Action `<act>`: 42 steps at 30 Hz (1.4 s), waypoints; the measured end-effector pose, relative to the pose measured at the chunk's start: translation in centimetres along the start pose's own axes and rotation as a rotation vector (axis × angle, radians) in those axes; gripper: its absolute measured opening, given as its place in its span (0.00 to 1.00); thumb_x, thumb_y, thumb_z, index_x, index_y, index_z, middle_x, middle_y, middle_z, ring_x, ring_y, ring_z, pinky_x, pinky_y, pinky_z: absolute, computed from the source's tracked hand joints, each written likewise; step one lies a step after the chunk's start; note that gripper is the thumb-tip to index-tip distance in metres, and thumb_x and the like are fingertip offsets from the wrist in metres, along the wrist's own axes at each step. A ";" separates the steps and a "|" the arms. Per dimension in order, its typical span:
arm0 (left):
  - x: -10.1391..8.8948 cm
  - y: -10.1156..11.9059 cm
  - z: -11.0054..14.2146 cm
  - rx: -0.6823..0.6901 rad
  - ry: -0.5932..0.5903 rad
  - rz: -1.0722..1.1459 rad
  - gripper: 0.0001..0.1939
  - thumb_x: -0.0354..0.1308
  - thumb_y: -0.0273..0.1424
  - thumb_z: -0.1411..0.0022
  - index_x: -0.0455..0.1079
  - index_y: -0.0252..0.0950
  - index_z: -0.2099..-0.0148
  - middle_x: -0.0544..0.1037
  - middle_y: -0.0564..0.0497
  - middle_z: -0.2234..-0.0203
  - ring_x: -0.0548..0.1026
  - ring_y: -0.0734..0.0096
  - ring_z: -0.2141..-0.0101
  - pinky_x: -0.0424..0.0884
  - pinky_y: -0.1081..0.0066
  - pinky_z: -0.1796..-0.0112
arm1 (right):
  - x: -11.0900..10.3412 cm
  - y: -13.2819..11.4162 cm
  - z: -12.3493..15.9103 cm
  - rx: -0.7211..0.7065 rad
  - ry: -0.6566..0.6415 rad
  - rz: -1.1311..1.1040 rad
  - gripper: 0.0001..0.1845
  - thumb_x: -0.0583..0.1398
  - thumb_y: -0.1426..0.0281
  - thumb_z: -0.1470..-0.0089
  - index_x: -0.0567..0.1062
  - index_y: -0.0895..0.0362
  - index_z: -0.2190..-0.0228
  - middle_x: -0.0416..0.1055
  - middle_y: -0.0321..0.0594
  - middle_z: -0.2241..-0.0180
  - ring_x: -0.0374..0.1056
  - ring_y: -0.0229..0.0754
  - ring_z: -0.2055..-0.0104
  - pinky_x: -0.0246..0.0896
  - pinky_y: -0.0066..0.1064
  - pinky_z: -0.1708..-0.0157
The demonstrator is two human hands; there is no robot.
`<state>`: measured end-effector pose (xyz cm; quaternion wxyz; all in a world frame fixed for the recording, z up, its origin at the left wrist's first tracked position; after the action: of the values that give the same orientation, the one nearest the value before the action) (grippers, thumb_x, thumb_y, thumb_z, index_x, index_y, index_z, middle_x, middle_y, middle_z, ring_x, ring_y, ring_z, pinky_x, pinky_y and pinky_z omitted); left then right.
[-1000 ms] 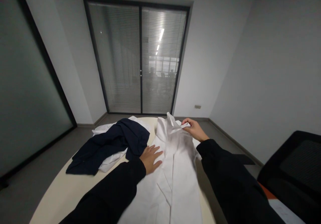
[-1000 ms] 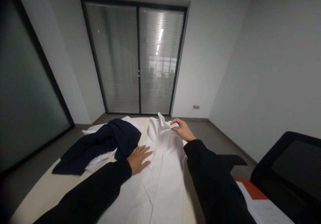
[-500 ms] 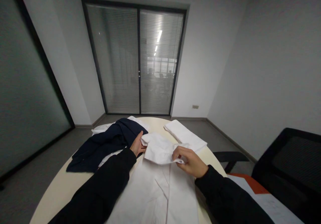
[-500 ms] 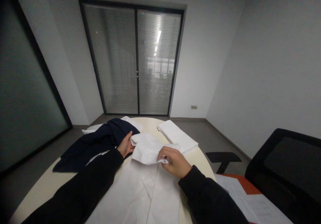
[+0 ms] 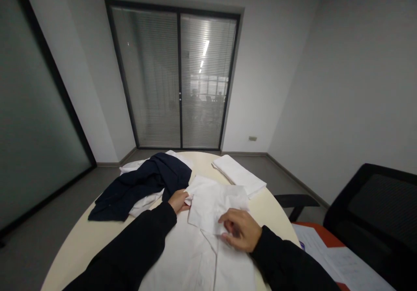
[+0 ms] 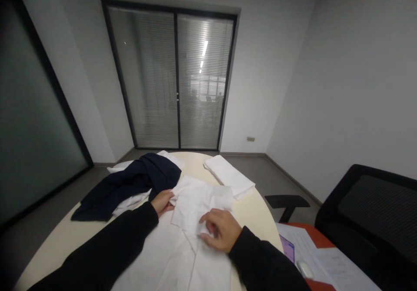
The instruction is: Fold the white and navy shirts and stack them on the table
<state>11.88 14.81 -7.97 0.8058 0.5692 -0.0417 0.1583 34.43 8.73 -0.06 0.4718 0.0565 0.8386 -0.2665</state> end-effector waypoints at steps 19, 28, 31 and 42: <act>-1.2 0.1 0.7 0.097 -0.064 -0.127 0.26 0.73 0.33 0.57 0.74 0.31 0.55 0.77 0.52 0.76 0.74 0.74 0.77 0.73 0.75 0.72 | 0.8 8.0 4.9 0.968 0.499 -1.081 0.33 0.62 0.57 0.53 0.62 0.50 0.47 0.71 0.38 0.65 0.70 0.41 0.67 0.65 0.31 0.72; -2.3 -0.9 -0.2 0.158 0.005 -0.235 0.26 0.75 0.32 0.63 0.73 0.33 0.59 0.64 0.62 0.89 0.68 0.76 0.84 0.69 0.76 0.77 | 1.9 9.0 5.6 0.792 0.303 -0.913 0.30 0.65 0.70 0.65 0.67 0.52 0.56 0.69 0.32 0.68 0.66 0.38 0.71 0.64 0.28 0.75; -2.2 -0.7 -0.2 0.169 -0.066 -0.216 0.31 0.75 0.33 0.64 0.73 0.32 0.55 0.66 0.61 0.87 0.70 0.75 0.81 0.70 0.73 0.73 | 1.8 9.0 5.5 0.801 0.271 -0.881 0.25 0.65 0.68 0.62 0.69 0.55 0.58 0.67 0.30 0.74 0.64 0.36 0.76 0.62 0.28 0.76; -0.3 0.4 1.3 0.345 -0.240 -0.515 0.34 0.69 0.23 0.63 0.73 0.29 0.49 0.78 0.52 0.75 0.73 0.73 0.76 0.67 0.75 0.73 | 0.3 6.7 4.2 0.564 0.109 -0.415 0.32 0.70 0.64 0.62 0.73 0.56 0.52 0.73 0.45 0.52 0.67 0.55 0.47 0.56 0.47 0.43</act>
<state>11.59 13.68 -7.19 0.7004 0.7036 0.0362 -0.1140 39.84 12.28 -4.66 0.3280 0.0273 0.7496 -0.5742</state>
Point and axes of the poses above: each hand's wrist, its own z-axis away from the middle knuckle, its own x-axis out of the palm, y = z × x, the point moved 7 cm from there along -z, towards the middle knuckle
